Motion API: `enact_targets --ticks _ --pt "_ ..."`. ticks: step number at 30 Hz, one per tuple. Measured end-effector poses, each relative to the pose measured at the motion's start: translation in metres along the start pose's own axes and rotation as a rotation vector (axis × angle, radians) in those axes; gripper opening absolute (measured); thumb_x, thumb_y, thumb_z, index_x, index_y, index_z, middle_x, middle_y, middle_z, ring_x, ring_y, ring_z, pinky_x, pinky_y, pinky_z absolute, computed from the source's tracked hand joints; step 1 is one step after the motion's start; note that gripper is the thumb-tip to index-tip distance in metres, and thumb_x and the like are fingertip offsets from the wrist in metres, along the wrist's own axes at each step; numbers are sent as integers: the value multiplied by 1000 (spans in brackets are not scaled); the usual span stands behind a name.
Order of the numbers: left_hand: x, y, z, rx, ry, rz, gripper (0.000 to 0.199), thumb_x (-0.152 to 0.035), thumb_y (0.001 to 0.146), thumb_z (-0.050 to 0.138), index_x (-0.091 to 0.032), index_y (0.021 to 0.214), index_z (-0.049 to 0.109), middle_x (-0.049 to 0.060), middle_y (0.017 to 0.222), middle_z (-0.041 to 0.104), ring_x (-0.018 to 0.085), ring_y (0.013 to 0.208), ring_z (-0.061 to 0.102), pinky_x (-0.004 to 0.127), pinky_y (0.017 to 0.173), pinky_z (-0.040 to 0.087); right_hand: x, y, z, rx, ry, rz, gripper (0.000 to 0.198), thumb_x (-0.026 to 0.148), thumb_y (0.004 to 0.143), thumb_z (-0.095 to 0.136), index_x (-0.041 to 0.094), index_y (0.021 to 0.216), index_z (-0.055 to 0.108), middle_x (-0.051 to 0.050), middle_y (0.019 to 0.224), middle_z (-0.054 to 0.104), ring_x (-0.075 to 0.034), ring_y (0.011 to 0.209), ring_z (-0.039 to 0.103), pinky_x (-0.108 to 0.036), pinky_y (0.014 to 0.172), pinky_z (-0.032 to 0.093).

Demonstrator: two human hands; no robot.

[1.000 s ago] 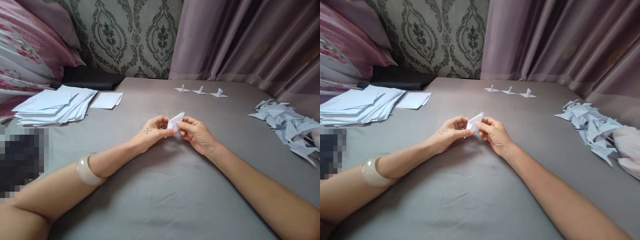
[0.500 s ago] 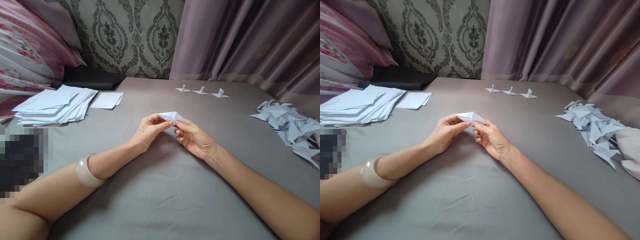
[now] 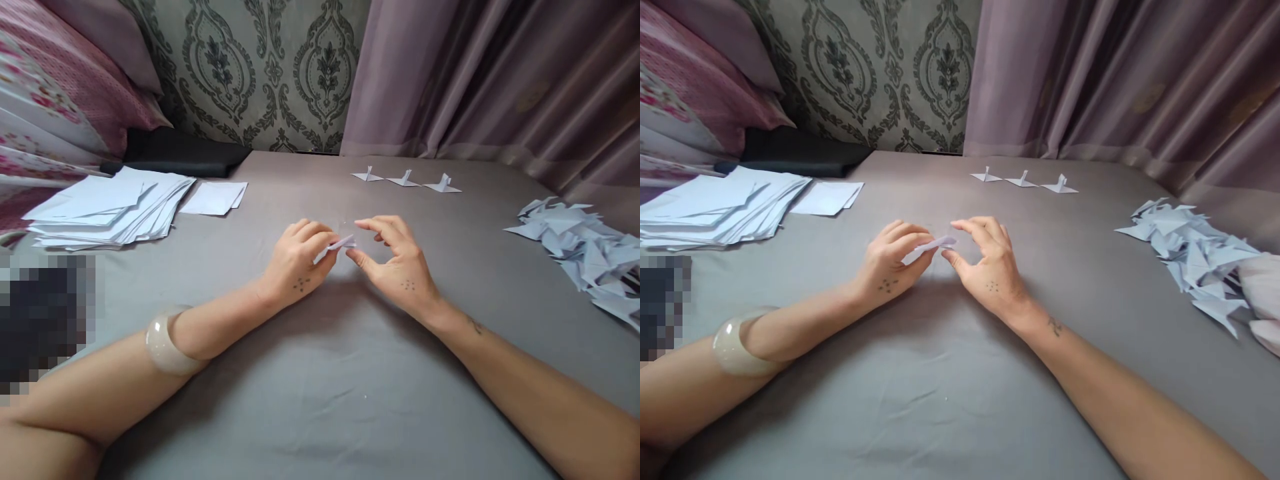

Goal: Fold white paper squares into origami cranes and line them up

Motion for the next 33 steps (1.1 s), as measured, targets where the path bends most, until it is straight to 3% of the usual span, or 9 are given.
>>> enact_targets --ticks 5,9,12,16,22,28,33 --pt "-15 -2 11 184 293 191 21 -24 93 44 -20 92 65 8 98 70 21 87 58 36 76 37 15 -8 7 54 -190 -198 15 21 90 54 24 99 66 -5 97 62 -18 89 58 -34 82 44" --pt "-14 -3 18 255 305 180 26 -23 94 39 -19 88 64 10 96 70 21 84 56 37 75 35 19 -13 14 124 -420 -259 23 20 95 44 20 92 66 -6 92 66 -18 81 56 -34 76 39" --pt "-4 -6 28 340 216 97 25 -23 92 42 -17 85 65 10 89 68 21 82 57 36 75 38 15 -17 25 242 -485 -252 26 21 95 42 18 88 67 -7 91 66 -19 80 55 -34 74 38" --pt "18 -12 40 439 -17 -116 17 -26 87 53 -18 81 67 7 89 66 19 81 58 31 74 43 -6 -20 34 392 -318 -57 19 21 92 49 20 89 67 -5 92 64 -17 81 56 -30 70 40" --pt "32 -12 39 442 -194 -329 15 -25 82 58 -18 77 70 6 86 64 15 71 58 29 69 45 -33 -16 34 415 -35 254 19 29 87 55 23 76 69 -2 90 64 -14 75 57 -30 71 43" --pt "38 -12 41 447 -227 -455 18 -28 81 58 -17 74 71 6 87 63 15 69 55 30 69 45 -41 -12 36 409 -13 354 20 31 85 57 21 71 67 -4 92 63 -15 78 57 -32 74 43" --pt "40 -12 42 449 -198 -476 17 -28 79 60 -16 71 70 6 87 62 14 68 54 29 66 44 -41 -12 35 379 -74 358 20 30 83 58 20 66 63 -3 91 62 -13 70 54 -31 69 42"
Point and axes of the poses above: each hand's wrist, its own y-axis towards the middle knuckle, its own z-axis out of the palm, x = y × z, the point moved 9 cm from there along y, towards the middle knuckle
